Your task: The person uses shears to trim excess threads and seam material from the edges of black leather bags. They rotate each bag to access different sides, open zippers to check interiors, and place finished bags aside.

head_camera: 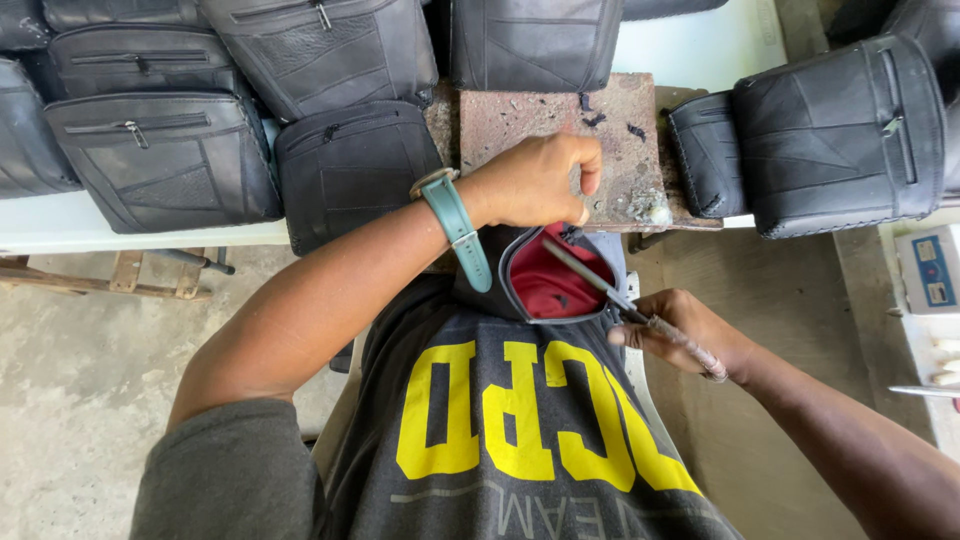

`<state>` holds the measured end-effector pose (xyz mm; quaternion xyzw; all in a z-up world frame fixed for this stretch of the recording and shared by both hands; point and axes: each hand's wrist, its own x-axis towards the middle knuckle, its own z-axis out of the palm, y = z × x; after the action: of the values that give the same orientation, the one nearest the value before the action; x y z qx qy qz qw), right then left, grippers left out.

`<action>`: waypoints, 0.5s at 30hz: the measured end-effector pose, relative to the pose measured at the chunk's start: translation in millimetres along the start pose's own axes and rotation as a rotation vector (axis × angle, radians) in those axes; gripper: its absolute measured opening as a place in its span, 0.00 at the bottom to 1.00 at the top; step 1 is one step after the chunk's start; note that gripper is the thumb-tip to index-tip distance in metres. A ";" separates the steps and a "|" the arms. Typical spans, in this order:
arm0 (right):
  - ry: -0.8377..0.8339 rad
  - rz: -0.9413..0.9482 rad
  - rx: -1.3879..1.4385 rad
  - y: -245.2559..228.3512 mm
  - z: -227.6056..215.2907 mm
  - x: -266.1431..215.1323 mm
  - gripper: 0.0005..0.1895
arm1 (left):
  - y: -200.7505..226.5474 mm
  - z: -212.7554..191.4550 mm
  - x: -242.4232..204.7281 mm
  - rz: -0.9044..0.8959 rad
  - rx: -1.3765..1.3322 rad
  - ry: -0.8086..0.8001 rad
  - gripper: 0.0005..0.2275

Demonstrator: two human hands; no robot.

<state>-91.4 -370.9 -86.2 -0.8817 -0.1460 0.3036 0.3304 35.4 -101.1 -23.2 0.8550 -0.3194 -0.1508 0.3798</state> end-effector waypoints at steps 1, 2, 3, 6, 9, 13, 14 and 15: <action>-0.021 -0.007 -0.049 1.0 -5.6 1.5 0.22 | -1.0 -2.8 1.3 -0.040 0.016 -0.030 0.13; -0.053 0.018 -0.038 3.0 -12.7 -1.2 0.22 | -2.1 -5.7 2.2 0.017 0.000 -0.005 0.13; -0.090 0.047 -0.023 6.2 -18.8 -11.4 0.21 | -3.6 -6.7 0.7 0.070 -0.020 0.014 0.13; -0.047 0.050 0.055 18.2 -33.1 -40.3 0.24 | -10.5 -9.5 -1.3 0.184 -0.077 0.070 0.11; 0.150 0.115 0.026 22.1 -40.9 -57.8 0.27 | -16.7 -12.1 -1.8 0.135 -0.197 0.026 0.10; 0.260 0.397 -0.286 4.5 -53.4 -50.6 0.28 | -20.0 -15.7 -6.1 0.171 -0.353 0.007 0.10; 0.270 0.346 -0.299 -2.5 -56.3 -43.7 0.26 | -20.6 -16.8 -7.5 0.131 -0.344 0.014 0.11; 0.280 0.293 -0.313 -10.1 -58.4 -33.0 0.25 | -21.8 -18.5 -8.6 0.091 -0.334 0.024 0.11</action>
<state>-80.5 -407.4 -30.0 -0.9673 -0.0146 0.1970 0.1592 47.6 -74.1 -26.9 0.7662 -0.3237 -0.1740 0.5271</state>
